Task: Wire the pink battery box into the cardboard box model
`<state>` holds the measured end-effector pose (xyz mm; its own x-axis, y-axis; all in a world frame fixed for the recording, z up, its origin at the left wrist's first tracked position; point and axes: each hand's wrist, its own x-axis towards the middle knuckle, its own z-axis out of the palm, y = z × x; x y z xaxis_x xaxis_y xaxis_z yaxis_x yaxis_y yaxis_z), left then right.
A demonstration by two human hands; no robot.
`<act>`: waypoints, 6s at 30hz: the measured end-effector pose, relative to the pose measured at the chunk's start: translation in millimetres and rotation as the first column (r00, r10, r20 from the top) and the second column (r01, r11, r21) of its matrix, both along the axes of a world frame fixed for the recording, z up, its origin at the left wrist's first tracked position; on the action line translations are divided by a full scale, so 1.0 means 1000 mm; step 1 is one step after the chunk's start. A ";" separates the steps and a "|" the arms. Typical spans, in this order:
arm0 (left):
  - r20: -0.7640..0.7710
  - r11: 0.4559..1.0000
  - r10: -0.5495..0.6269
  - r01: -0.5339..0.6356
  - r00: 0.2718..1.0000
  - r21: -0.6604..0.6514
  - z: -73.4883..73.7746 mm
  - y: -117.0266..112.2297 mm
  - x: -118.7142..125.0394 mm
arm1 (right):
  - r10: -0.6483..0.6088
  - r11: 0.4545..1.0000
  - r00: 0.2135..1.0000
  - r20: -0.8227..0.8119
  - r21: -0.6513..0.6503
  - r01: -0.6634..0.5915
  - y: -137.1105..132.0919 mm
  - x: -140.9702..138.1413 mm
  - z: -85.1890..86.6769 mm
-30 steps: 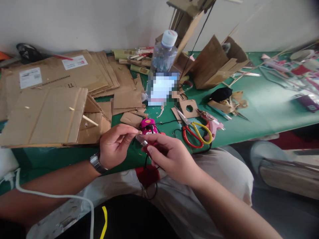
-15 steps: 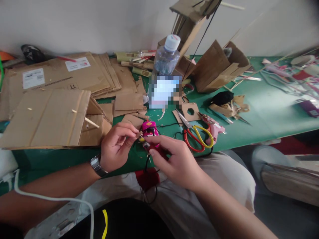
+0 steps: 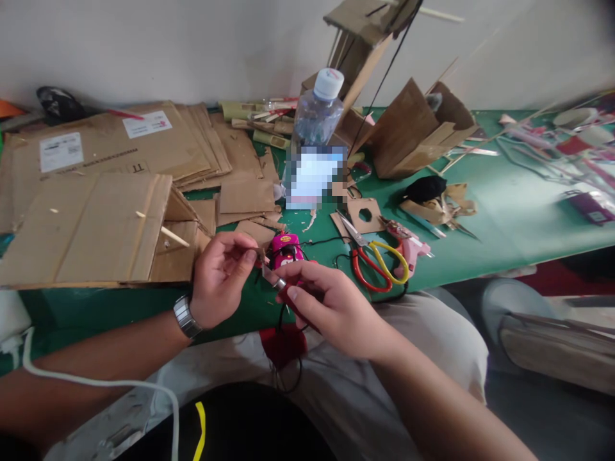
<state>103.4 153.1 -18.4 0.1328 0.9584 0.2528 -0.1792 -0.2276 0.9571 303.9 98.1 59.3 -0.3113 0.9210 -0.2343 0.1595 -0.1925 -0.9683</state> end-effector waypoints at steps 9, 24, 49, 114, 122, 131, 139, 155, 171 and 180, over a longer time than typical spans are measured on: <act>0.103 0.995 -0.084 0.089 0.991 -0.049 -0.001 0.004 0.006 | -0.054 0.999 0.995 -0.083 -0.014 0.053 0.003 0.001 0.000; 0.003 0.991 -0.129 0.129 0.992 -0.037 0.006 -0.004 0.005 | -0.290 0.948 0.953 0.084 0.165 0.274 0.012 -0.012 -0.004; -0.106 0.993 -0.114 0.114 0.988 -0.004 0.006 0.001 0.000 | 0.055 0.970 0.988 -0.147 -0.227 -0.087 0.010 -0.001 0.012; 0.234 0.872 -0.467 0.488 0.853 -0.035 0.011 0.002 -0.003 | 0.207 0.923 0.899 0.385 0.227 -0.310 0.009 0.017 0.025; 0.139 0.890 -0.455 0.454 0.879 0.044 0.015 0.005 0.000 | 0.129 0.842 0.839 0.529 0.389 -0.375 0.006 0.021 0.020; 0.065 0.932 -0.359 0.353 0.931 0.085 0.017 0.001 -0.001 | 0.010 0.752 0.790 0.614 0.516 -0.410 0.004 0.023 0.013; 0.057 0.942 -0.327 0.321 0.943 0.098 0.015 0.001 -0.001 | -0.219 0.543 0.674 0.706 0.662 -0.517 0.007 0.022 0.008; 0.130 0.992 -0.123 0.118 0.984 0.044 0.009 0.000 0.001 | -0.374 0.575 0.591 0.715 0.679 -0.458 0.008 0.017 0.009; 0.127 0.943 -0.105 0.140 0.986 -0.303 0.002 0.008 0.006 | -0.414 0.897 0.473 0.777 0.436 0.068 0.067 0.106 -0.009; 0.215 0.938 -0.118 0.180 0.969 -0.296 0.005 0.006 0.005 | -0.301 0.914 0.478 0.825 0.393 -0.102 0.104 0.083 -0.036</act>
